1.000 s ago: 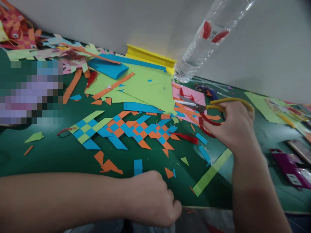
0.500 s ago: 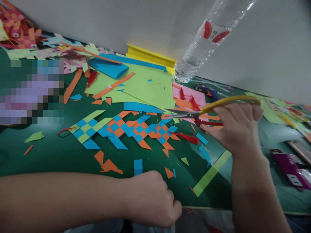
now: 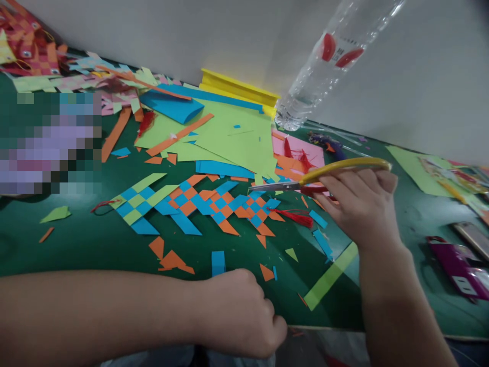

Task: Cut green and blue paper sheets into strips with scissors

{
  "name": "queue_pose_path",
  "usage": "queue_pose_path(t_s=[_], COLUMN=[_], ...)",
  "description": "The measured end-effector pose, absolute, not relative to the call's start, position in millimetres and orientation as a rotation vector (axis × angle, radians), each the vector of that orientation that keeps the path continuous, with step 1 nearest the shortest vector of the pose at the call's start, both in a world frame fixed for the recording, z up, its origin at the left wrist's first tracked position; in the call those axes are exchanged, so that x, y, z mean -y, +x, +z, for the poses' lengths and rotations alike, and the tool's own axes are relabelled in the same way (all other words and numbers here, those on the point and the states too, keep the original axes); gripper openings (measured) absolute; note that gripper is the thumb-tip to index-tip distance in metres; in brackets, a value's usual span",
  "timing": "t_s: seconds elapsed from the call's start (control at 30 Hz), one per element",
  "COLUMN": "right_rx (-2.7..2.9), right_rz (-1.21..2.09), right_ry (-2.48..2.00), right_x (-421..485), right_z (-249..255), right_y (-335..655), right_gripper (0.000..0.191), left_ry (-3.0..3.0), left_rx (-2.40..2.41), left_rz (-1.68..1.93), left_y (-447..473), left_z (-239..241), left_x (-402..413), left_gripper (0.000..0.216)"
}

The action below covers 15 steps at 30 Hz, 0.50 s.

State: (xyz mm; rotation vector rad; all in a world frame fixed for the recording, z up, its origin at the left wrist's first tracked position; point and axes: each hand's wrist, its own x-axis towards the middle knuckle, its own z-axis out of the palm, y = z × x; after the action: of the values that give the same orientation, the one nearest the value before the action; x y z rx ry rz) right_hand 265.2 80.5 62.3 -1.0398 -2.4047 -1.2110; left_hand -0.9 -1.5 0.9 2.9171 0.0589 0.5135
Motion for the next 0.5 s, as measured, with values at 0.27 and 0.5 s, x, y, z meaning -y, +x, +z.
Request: queue_pose_path(t_s=[0.27,0.5], right_rx=[2.349,2.240], right_rz=[-1.235,-1.270], right_ry=[-1.044,-1.178], right_x=[-82.3,-81.8], right_z=[61.8,58.7], right_y=[267.6,274.8], right_gripper=[0.014,0.020], left_ry=[2.922,2.918], left_rx=[-0.055,-0.066], left_rz=[0.492,0.486], left_y=[-0.6,-0.7], left_z=[-1.7,0.4], left_x=[2.1,0.7], left_gripper=[0.028,0.029])
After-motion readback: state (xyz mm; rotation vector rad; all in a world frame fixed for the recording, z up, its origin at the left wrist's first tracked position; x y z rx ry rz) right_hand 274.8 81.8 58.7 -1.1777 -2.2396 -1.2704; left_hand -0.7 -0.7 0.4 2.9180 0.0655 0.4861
